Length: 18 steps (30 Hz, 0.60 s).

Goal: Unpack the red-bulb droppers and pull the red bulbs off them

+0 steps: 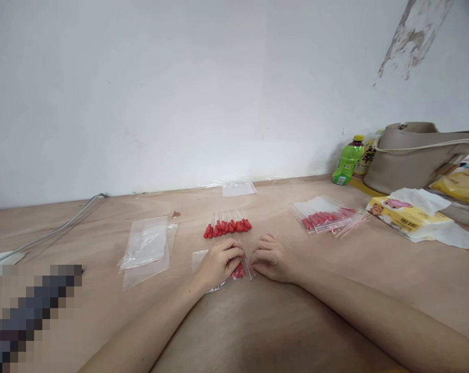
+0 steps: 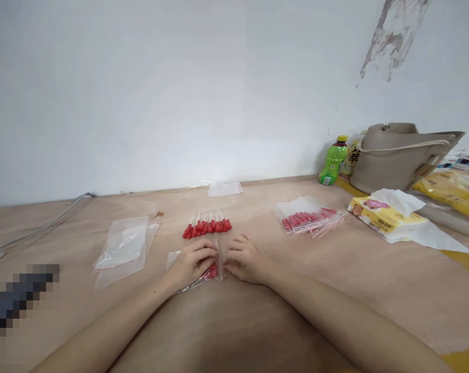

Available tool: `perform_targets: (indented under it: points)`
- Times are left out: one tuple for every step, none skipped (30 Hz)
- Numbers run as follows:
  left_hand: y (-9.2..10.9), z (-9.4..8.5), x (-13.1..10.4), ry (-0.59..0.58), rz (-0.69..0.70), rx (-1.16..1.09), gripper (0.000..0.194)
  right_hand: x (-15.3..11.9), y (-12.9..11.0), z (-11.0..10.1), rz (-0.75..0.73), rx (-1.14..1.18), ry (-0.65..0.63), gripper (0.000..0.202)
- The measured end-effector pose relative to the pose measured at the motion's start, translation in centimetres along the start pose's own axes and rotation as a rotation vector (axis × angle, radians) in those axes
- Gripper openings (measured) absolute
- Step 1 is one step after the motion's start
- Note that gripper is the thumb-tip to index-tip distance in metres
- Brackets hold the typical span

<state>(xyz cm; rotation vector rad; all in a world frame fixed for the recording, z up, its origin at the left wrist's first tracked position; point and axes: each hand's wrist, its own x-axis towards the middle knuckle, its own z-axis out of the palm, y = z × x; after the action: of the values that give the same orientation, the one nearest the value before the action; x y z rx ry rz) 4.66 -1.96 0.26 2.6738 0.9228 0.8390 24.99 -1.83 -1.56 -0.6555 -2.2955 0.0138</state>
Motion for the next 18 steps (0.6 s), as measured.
perform_targets:
  points:
    - [0.1,0.0,0.0,-0.001,0.001,0.0,0.019,0.0,0.0,0.0,-0.011,-0.004,-0.003,0.012]
    - [0.1,-0.1,0.1,-0.003,0.002,0.003,0.019,0.1,0.0,0.0,-0.024,-0.009,-0.007,0.013]
    - [0.2,-0.2,0.2,-0.014,0.008,0.011,0.019,0.2,-0.1,-0.1,-0.04,-0.015,-0.012,0.013]
    - [0.2,-0.3,0.3,-0.034,0.019,0.024,0.019,0.3,-0.2,-0.1,-0.053,-0.025,-0.018,0.013]
    - [0.3,-0.4,0.4,-0.064,0.036,0.044,0.02,0.4,-0.2,-0.1,-0.066,-0.04,-0.021,0.013]
    - [0.4,-0.6,0.6,-0.096,0.057,0.067,0.021,0.5,-0.3,-0.2,-0.077,-0.062,-0.021,0.012]
    - [0.5,-0.7,0.7,-0.127,0.081,0.093,0.021,0.6,-0.3,-0.2,-0.088,-0.087,-0.021,0.012]
    - [0.5,-0.9,0.8,-0.153,0.103,0.118,0.021,0.7,-0.3,-0.2,-0.1,-0.117,-0.018,0.012]
    - [0.5,-1.0,0.9,-0.171,0.119,0.143,0.021,0.7,-0.3,-0.2,-0.113,-0.148,-0.01,0.012]
    - [0.5,-1.0,1.0,-0.182,0.13,0.167,0.02,0.7,-0.3,-0.1,-0.13,-0.177,-0.003,0.012]
    - [0.4,-1.0,1.1,-0.19,0.14,0.19,0.019,0.7,-0.2,-0.1,-0.149,-0.2,-0.002,0.012]
    - [0.4,-1.0,1.1,-0.193,0.15,0.214,0.018,0.7,-0.2,0.0,-0.167,-0.22,-0.004,0.012]
    - [0.3,-0.9,1.1,-0.194,0.161,0.242,0.018,0.7,-0.2,0.1,-0.184,-0.237,-0.008,0.013]
    - [0.2,-0.8,1.0,-0.192,0.175,0.273,0.018,0.8,-0.1,0.1,-0.201,-0.251,-0.015,0.015]
    - [0.2,-0.8,1.0,-0.19,0.191,0.301,0.018,0.8,-0.1,0.2,-0.217,-0.265,-0.022,0.016]
    - [0.2,-0.7,1.0,-0.186,0.208,0.324,0.019,0.9,-0.1,0.2,-0.231,-0.279,-0.028,0.018]
    - [0.2,-0.8,0.9,-0.183,0.221,0.34,0.021,1.0,-0.1,0.2,-0.244,-0.292,-0.035,0.02]
    - [0.3,-0.8,0.9,-0.182,0.233,0.342,0.022,1.1,0.0,0.2,-0.255,-0.301,-0.048,0.021]
